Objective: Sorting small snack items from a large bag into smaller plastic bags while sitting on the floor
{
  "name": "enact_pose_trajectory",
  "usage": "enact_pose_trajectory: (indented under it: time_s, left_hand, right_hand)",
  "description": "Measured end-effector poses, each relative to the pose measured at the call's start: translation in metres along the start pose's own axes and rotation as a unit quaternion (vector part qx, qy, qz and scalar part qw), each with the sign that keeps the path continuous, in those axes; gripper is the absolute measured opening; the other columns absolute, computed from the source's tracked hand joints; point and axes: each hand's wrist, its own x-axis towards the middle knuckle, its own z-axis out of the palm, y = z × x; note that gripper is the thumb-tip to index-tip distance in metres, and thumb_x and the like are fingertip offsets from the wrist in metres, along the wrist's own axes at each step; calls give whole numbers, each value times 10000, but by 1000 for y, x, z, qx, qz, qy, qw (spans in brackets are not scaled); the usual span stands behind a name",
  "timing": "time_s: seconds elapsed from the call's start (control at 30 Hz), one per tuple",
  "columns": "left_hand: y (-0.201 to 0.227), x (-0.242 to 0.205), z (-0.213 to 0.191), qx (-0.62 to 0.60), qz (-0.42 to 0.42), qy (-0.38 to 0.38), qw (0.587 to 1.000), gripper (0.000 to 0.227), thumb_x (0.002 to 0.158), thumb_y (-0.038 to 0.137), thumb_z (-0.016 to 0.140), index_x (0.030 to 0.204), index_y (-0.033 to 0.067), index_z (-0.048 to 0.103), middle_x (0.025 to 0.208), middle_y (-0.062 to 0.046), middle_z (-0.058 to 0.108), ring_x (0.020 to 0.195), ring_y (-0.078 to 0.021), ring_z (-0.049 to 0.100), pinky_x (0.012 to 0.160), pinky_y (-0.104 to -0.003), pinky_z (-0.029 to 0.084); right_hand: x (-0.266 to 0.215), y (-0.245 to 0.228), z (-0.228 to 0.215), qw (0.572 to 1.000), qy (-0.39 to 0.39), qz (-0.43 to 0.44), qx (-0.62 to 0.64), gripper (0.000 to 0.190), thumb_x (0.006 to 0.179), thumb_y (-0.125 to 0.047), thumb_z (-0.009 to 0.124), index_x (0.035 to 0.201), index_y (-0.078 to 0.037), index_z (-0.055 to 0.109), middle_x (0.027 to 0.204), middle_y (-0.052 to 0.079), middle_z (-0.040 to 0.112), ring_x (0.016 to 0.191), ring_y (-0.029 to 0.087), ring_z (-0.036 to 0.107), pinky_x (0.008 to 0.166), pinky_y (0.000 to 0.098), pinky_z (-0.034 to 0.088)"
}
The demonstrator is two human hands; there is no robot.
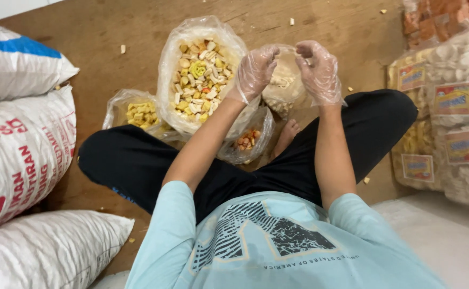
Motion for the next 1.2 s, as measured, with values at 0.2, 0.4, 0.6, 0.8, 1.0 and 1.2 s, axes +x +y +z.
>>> enact_pose_trajectory:
  time_s: [0.2,0.4,0.6,0.8,1.0,1.2]
  left_hand:
    - [4,-17,-85,98,-31,-4,995,309,946,-195,467,946,-15,719,701,-100,736,519,-175,738,407,-149,685]
    - [-50,-77,-144,140,-133,-43,980,214,964,2,611,1165,53,665,1074,-189,744,917,-303,751,740,-361,696]
    - [-151,-158,-144,123,-169,-83,974,414,810,60,712,1218,87,644,1109,-255,693,1115,-492,657,982,-596,523]
    - [-75,-148,-155,11,-266,30,964,371,1011,259,416,1134,44,692,1156,-336,657,1180,-501,588,1074,-595,401]
    - [-171,-190,-95,260,-232,-77,934,514,1008,133,392,1510,204,478,1498,-107,530,1436,-276,472,1228,-551,248]
    - [-215,-196,-82,314,-263,-166,897,509,827,-8,626,1276,223,559,1238,-97,636,1204,-291,668,1136,-553,403]
  right_hand:
    - [5,-13,32,995,-49,-83,-14,133,1014,111,605,1119,91,685,993,226,740,883,291,748,773,312,662]
    - [1,-47,95,984,-169,-37,33,127,1009,30,653,1127,15,696,1029,190,755,902,251,745,821,288,662]
    - [-19,10,193,980,-183,-39,62,298,882,8,751,1167,-77,728,1068,185,716,973,362,730,828,483,603]
    - [-17,58,249,972,-199,-122,31,395,852,46,737,1201,-131,689,1078,104,684,1080,335,676,963,463,533]
    - [-11,60,238,972,-205,-117,14,335,875,31,713,1173,-121,687,1052,103,687,1037,318,676,927,442,542]
    - [-6,55,236,971,-211,-109,-4,277,898,15,689,1145,-111,684,1027,102,689,995,300,676,891,422,551]
